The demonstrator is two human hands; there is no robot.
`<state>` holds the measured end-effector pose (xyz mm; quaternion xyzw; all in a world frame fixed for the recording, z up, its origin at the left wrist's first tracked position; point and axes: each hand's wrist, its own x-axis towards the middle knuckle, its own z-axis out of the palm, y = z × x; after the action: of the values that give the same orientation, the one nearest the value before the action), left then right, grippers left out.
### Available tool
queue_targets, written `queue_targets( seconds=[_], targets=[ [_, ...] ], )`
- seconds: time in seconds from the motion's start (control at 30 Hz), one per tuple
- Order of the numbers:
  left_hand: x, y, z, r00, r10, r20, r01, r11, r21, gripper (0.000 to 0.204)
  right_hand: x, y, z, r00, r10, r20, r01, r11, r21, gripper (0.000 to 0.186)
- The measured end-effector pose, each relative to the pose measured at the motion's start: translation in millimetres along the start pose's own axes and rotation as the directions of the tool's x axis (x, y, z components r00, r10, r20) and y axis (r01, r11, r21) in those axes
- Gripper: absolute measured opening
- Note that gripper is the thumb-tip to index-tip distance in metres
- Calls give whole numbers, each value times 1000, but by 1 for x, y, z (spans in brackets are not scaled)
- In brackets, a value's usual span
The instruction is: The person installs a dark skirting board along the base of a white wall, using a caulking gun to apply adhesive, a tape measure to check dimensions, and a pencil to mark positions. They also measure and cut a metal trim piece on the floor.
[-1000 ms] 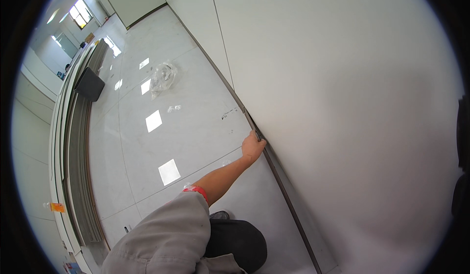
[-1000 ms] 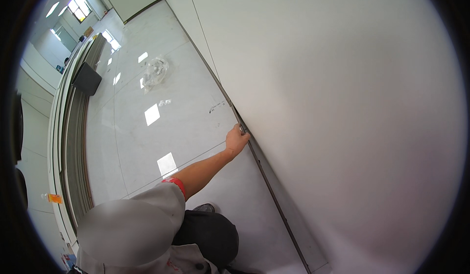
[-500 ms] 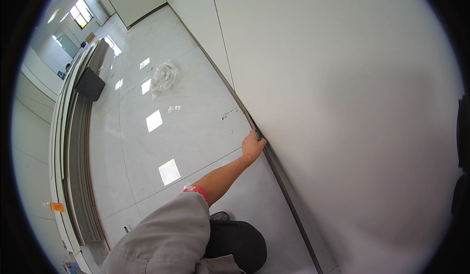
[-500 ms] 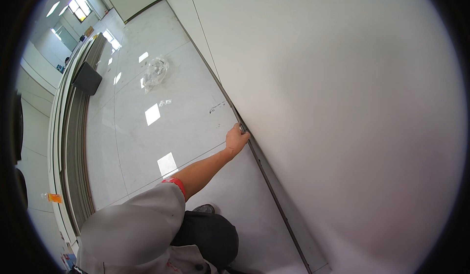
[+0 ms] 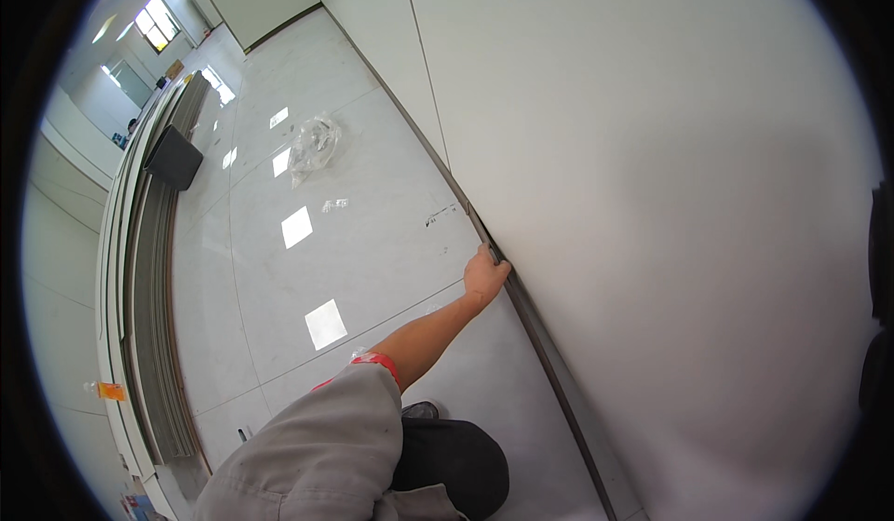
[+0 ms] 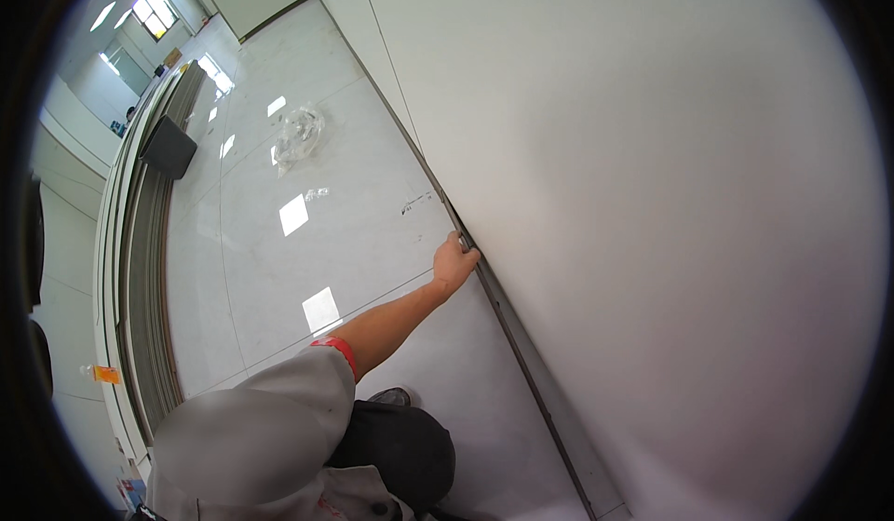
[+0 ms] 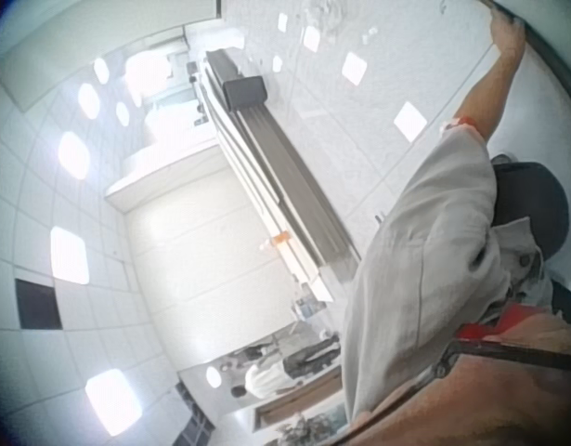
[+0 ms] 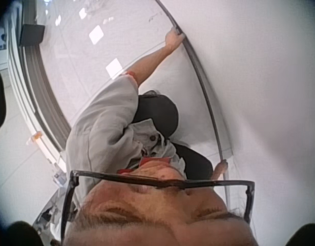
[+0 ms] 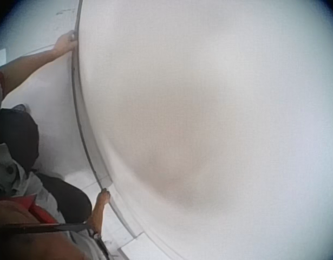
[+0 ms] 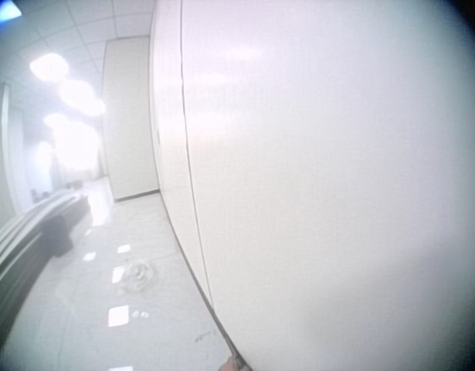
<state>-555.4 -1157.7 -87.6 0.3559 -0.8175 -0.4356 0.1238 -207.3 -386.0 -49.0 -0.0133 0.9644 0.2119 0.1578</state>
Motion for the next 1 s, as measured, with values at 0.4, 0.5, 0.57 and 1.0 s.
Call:
queue_targets(
  seconds=[0.4,0.5,0.57,1.0],
  targets=[
    [8,-9,5,1000,26,-3,-25,998,59,56,6,13,35,980,-6,-197,-23,990,-142,7],
    [8,-8,9,999,34,-11,-33,998,61,54,10,8,25,998,34,-58,-40,994,-105,8],
    [9,-11,10,1000,20,0,-20,997,74,54,16,6,11,995,64,70,-59,995,-77,10],
    [10,-2,1,998,-61,24,62,996,-59,51,25,7,12,993,7,-116,-30,980,-195,16]
  ],
)
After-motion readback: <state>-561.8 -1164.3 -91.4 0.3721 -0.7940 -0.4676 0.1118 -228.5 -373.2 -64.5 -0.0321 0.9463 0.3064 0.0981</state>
